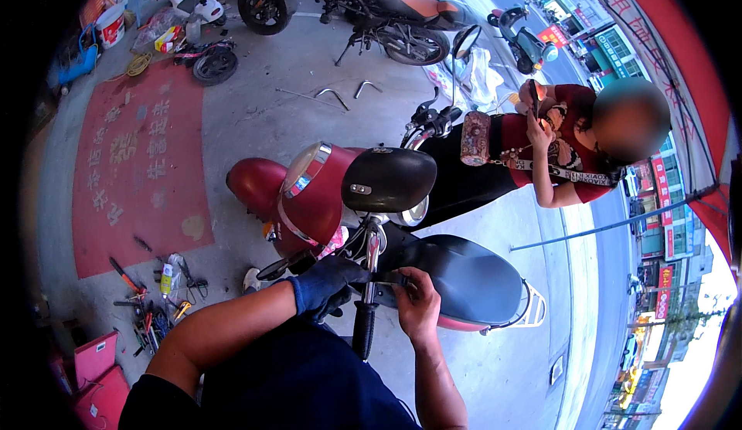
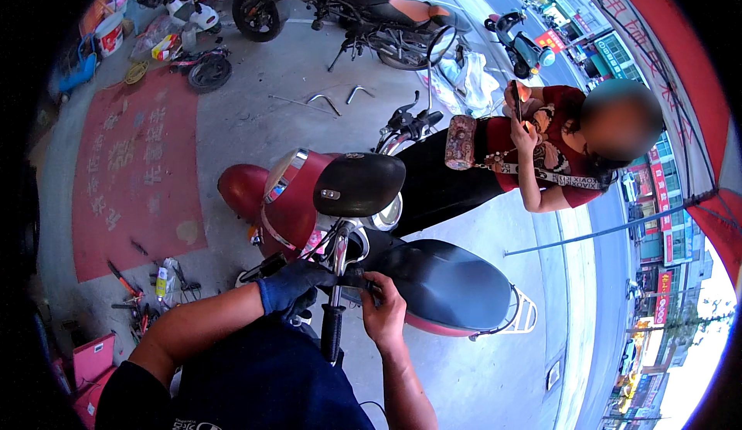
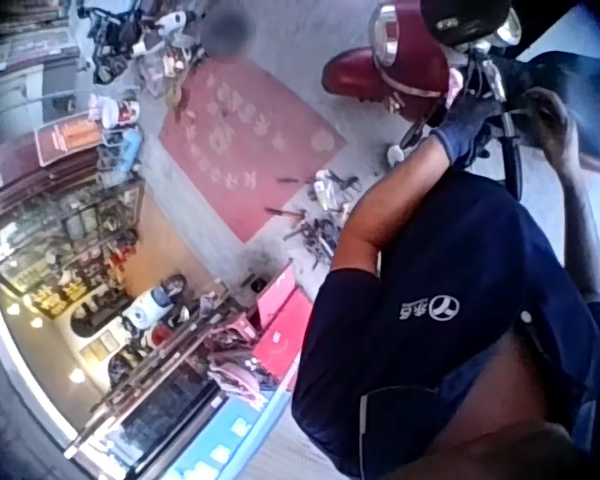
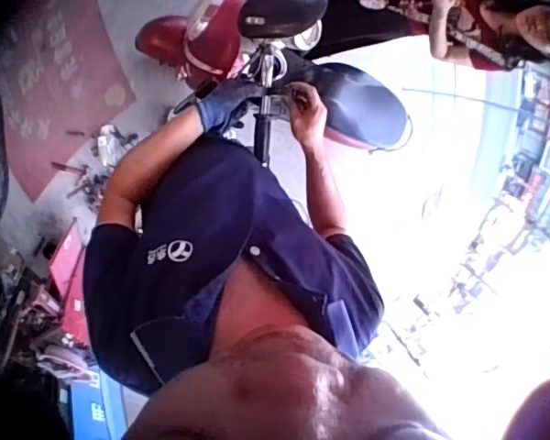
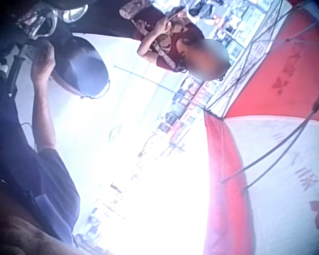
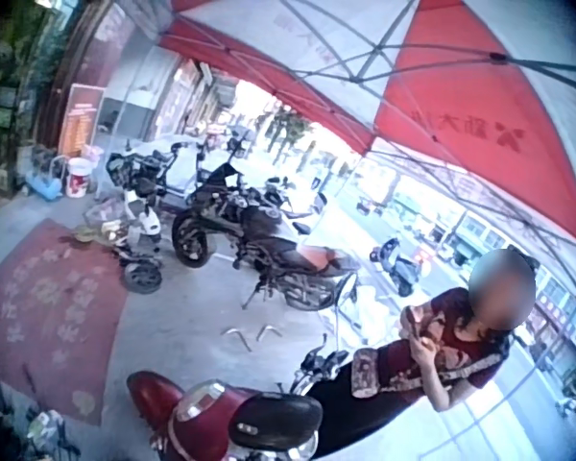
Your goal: The person uses a power drill to unscrew and reattach components on the front of a red motorcycle. The person also manipulates wires and small plastic parts by hand.
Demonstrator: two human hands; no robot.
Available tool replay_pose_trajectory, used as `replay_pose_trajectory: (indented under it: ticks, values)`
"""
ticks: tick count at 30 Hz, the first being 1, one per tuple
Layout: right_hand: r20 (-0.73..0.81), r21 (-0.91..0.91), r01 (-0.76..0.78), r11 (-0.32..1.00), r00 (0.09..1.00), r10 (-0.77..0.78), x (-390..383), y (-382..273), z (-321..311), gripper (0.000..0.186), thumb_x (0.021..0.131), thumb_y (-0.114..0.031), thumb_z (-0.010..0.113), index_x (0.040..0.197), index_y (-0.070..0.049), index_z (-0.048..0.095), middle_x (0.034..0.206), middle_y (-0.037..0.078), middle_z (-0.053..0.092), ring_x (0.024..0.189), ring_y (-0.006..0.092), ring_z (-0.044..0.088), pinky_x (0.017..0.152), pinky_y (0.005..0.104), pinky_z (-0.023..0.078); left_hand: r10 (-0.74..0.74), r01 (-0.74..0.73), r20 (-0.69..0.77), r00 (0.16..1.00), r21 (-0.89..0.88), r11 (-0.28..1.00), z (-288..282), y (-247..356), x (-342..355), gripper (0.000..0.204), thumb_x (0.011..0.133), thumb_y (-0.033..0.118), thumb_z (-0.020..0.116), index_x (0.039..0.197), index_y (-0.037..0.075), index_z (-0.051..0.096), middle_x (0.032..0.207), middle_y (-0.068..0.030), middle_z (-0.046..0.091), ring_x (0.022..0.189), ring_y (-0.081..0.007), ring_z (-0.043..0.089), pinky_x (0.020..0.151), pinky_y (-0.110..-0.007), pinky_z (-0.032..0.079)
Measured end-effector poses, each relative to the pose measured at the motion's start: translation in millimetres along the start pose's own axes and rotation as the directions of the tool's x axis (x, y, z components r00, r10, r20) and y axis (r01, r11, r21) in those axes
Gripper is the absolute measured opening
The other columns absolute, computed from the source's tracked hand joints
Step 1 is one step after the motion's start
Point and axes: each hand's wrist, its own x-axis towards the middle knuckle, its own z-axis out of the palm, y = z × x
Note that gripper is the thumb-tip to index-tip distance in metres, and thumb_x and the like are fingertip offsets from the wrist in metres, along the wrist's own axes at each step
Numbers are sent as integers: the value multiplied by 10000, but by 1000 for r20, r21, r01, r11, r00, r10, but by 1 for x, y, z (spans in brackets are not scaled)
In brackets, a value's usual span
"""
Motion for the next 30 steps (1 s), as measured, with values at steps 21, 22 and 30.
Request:
replay_pose_trajectory:
  ticks: [21,22,30]
  values:
    - [-118,-128,-61,990,992,46,0,34,33,241,775,33,633,998,-55,623,875,122,651,776,224,647,721,310,503,159,-160,20,987,192,968,2,0,6,247,869,318,602,986,102,611,692,7,535,465,-69,442,422,-233,338]
    - [-124,-150,-67,986,991,49,1,31,35,240,773,28,637,996,-58,625,858,121,649,761,221,643,710,310,501,213,-215,30,977,200,956,4,5,-1,236,875,312,601,992,107,612,691,4,539,468,-66,438,424,-231,332]
    - [-96,-103,-123,987,989,113,3,54,62,310,727,1,653,1030,-52,616,757,122,630,659,191,603,646,323,488,57,-73,73,996,234,969,-10,-2,6,271,927,299,558,1092,89,604,964,-50,618,852,-133,571,783,-292,468]
